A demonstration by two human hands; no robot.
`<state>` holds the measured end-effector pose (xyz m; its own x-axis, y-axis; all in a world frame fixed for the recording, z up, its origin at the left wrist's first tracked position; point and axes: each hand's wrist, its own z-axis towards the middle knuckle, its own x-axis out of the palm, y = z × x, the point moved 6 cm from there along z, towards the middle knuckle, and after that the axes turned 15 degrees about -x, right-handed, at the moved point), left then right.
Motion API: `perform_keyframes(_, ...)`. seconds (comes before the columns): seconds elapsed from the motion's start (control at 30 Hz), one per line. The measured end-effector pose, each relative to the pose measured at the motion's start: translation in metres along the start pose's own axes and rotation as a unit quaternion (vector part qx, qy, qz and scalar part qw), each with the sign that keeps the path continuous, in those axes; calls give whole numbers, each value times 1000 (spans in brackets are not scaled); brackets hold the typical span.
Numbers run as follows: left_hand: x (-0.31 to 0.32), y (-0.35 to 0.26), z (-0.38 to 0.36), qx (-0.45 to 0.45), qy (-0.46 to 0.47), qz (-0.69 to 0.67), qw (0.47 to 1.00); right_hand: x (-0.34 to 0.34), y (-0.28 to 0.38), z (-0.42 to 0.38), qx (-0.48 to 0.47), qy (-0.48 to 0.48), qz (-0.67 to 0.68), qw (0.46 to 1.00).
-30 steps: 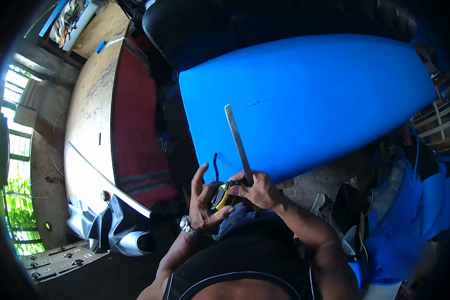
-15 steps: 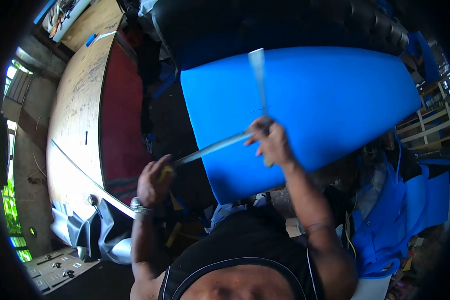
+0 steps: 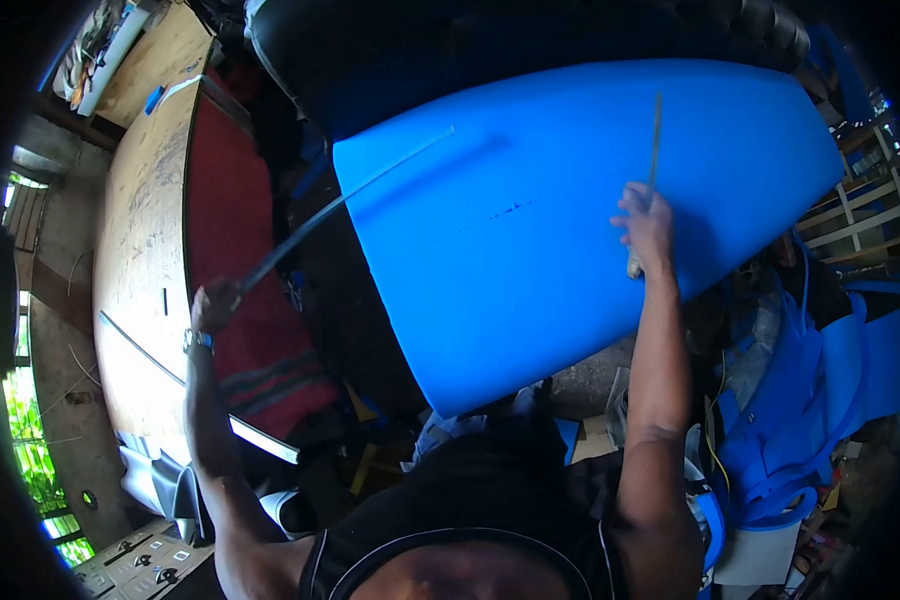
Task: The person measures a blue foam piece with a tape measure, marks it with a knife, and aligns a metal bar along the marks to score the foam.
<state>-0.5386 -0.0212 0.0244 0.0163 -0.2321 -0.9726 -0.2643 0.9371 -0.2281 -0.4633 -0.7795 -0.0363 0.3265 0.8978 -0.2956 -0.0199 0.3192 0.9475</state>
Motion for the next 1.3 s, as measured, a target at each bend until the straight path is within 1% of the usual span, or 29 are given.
perform_keyframes(0.03, -3, 1, 20, 4, -11, 4, 1000, -10, -14, -4, 20, -10, -16, 1000)
perform_keyframes(0.13, -5, -19, 62, -38, -37, 43, 998, -20, -47, -10, 47, -54, 36, 997)
perform_keyframes(0.2, -4, -45, 80, -62, -41, 64, 995, -19, -44, -8, 54, -43, 8, 998)
perform_keyframes(0.3, 4, -58, 103, -76, -25, 34, 996, -16, -40, -8, 53, -40, 11, 998)
perform_keyframes(0.4, 9, -48, 125, -73, -11, 41, 996, -15, -44, -10, 58, -42, 27, 997)
perform_keyframes(0.43, 9, -48, 129, -81, -19, 52, 995, -15, -46, -10, 61, -42, 32, 997)
perform_keyframes(0.53, 18, -36, 144, -98, -1, 60, 993, -17, -45, -7, 53, -40, 41, 997)
perform_keyframes(0.63, 19, -30, 158, -74, -3, 87, 993, -17, -36, -4, 47, -41, 39, 997)
perform_keyframes(0.73, 10, -33, 165, -59, 15, 111, 992, -16, -23, -4, 50, -20, 34, 998)
perform_keyframes(0.83, 4, -51, 172, -81, 46, 168, 981, 2, 8, 0, 82, 51, -27, 995)
perform_keyframes(0.93, 6, -37, 186, -67, 27, 144, 987, 53, 26, 25, -20, 103, -67, 992)
perform_keyframes(0.97, 4, -38, 186, -53, 7, 144, 988, 75, 41, 38, -202, 72, -139, 967)
perform_keyframes(1.0, 2, -38, 183, -39, -13, 145, 989, 100, 59, 40, -376, 38, -206, 903)
perform_keyframes(1.03, 2, -39, 181, -23, -31, 145, 989, 122, 78, 41, -396, 64, -266, 877)
perform_keyframes(1.07, 2, -43, 178, -35, -39, 133, 990, 144, 96, 43, -413, 89, -324, 846)
perform_keyframes(1.13, 1, -54, 166, -62, -54, 107, 991, 189, 99, 53, -458, 128, -329, 816)
perform_keyframes(1.17, 3, -56, 164, -29, -58, 140, 988, 209, 99, 58, -457, 139, -329, 814)
perform_keyframes(1.27, 4, -61, 153, 15, -133, 127, 983, 259, 100, 73, -457, 165, -334, 807)
perform_keyframes(1.3, 4, -67, 149, 46, -154, 127, 979, 271, 99, 77, -458, 171, -338, 804)
